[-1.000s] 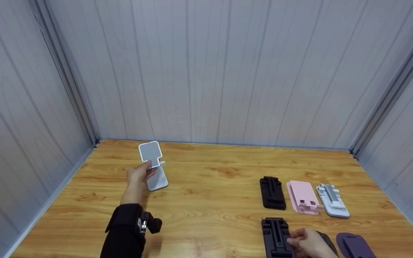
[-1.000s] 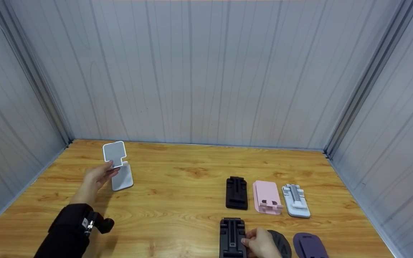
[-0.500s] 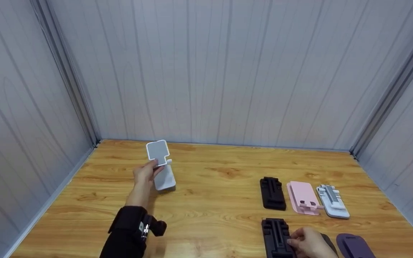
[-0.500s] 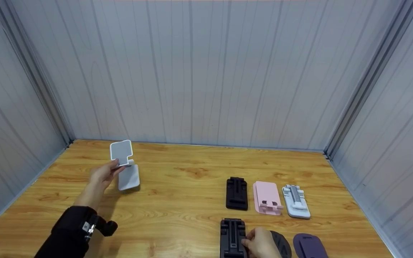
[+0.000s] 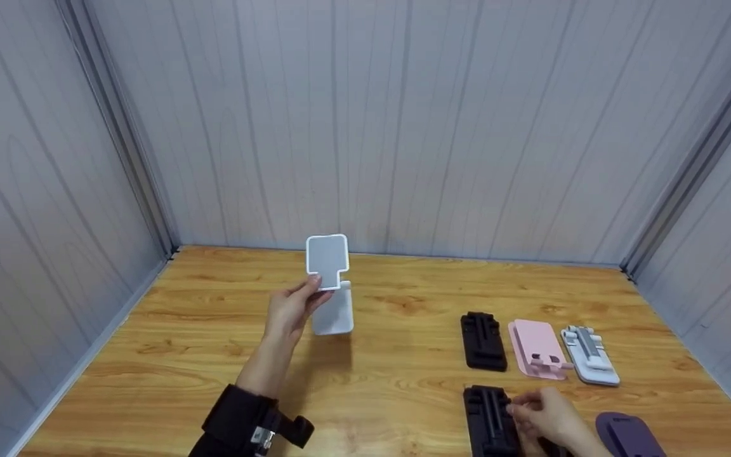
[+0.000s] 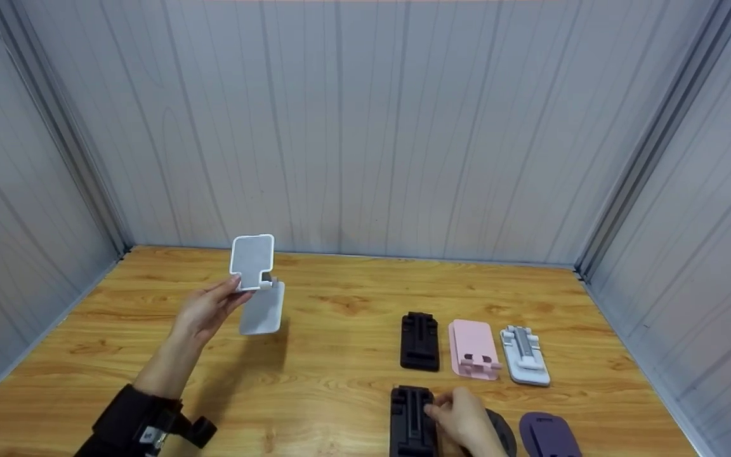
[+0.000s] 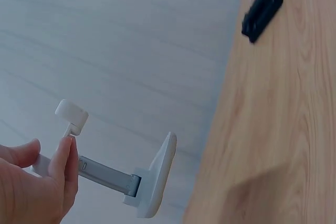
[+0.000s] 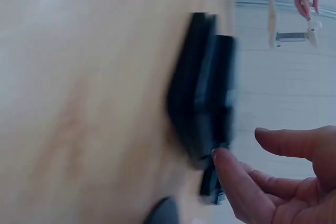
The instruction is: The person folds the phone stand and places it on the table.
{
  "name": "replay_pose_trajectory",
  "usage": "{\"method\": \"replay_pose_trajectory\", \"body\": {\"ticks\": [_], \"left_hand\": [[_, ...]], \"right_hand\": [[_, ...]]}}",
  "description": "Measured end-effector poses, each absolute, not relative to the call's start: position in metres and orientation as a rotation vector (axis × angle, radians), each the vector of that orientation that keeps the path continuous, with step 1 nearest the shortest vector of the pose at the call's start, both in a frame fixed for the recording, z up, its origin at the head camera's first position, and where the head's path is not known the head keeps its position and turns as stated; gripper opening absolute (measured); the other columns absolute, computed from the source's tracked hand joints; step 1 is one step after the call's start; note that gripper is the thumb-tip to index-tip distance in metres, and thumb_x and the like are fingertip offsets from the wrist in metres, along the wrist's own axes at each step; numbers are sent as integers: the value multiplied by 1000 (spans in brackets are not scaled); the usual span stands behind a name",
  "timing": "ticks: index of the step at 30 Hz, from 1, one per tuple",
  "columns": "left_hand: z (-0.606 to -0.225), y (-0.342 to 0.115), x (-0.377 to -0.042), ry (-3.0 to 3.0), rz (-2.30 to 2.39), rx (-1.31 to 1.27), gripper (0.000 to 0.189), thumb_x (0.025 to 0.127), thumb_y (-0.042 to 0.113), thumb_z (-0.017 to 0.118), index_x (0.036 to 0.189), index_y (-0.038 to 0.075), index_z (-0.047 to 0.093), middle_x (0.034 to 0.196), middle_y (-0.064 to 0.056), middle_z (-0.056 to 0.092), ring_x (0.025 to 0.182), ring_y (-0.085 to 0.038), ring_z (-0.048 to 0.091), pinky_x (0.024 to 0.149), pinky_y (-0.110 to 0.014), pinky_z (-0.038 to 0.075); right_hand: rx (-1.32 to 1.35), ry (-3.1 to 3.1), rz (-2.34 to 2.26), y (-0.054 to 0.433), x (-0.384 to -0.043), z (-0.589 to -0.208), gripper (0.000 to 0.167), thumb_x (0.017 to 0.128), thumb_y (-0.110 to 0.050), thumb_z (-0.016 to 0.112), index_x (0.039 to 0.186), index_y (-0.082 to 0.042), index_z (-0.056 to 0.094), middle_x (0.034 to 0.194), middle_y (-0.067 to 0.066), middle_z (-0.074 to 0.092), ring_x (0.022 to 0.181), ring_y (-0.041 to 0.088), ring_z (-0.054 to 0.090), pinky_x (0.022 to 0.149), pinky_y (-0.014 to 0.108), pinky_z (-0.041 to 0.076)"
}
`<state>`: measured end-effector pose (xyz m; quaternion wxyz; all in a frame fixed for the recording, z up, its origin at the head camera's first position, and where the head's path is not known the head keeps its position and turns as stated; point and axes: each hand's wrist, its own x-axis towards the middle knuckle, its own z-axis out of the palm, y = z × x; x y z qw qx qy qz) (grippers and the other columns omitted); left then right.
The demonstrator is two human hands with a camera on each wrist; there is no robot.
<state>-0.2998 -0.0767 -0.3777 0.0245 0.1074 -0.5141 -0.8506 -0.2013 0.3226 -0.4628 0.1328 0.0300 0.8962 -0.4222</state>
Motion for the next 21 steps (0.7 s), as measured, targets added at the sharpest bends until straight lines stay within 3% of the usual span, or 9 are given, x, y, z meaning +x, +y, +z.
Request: {"method": "replay_pose_trajectory", "body": {"ticks": [4, 9, 18, 21], "left_hand": [[-372, -63, -287, -1557, -2640, 241, 34, 107, -6, 60, 134, -26, 59, 92, -9, 71, 75, -9, 72, 73, -18, 66], [-369, -44, -271, -1566, -2647, 176, 29, 106, -5, 63, 128, -23, 65, 95, -9, 72, 77, -10, 74, 76, -20, 66], [-373, -18, -247, -1574, -2721, 23, 28, 106, -6, 64, 128, -23, 64, 93, -4, 74, 77, -8, 74, 80, -21, 67], [-376, -11, -242, -1570, -2745, -12, 25, 105, -6, 63, 125, -21, 67, 93, -3, 74, 78, -8, 75, 80, -21, 67]], "right_hand": [[-84, 2605, -1331, 305, -202, -438, 28, 105, 0, 63, 115, 26, 62, 89, 12, 78, 76, 11, 71, 67, 27, 66], [-255, 2521, -1471, 287, -208, -425, 33, 107, -1, 61, 122, 28, 58, 97, 18, 79, 78, 8, 72, 68, 24, 66], [-285, 2311, -1734, 251, -213, -418, 39, 108, -1, 56, 131, 30, 52, 98, 0, 78, 79, 3, 72, 74, 21, 66], [-297, 2280, -1788, 242, -214, -418, 39, 109, -1, 55, 132, 31, 51, 96, -1, 78, 80, 2, 72, 74, 20, 65]]}}
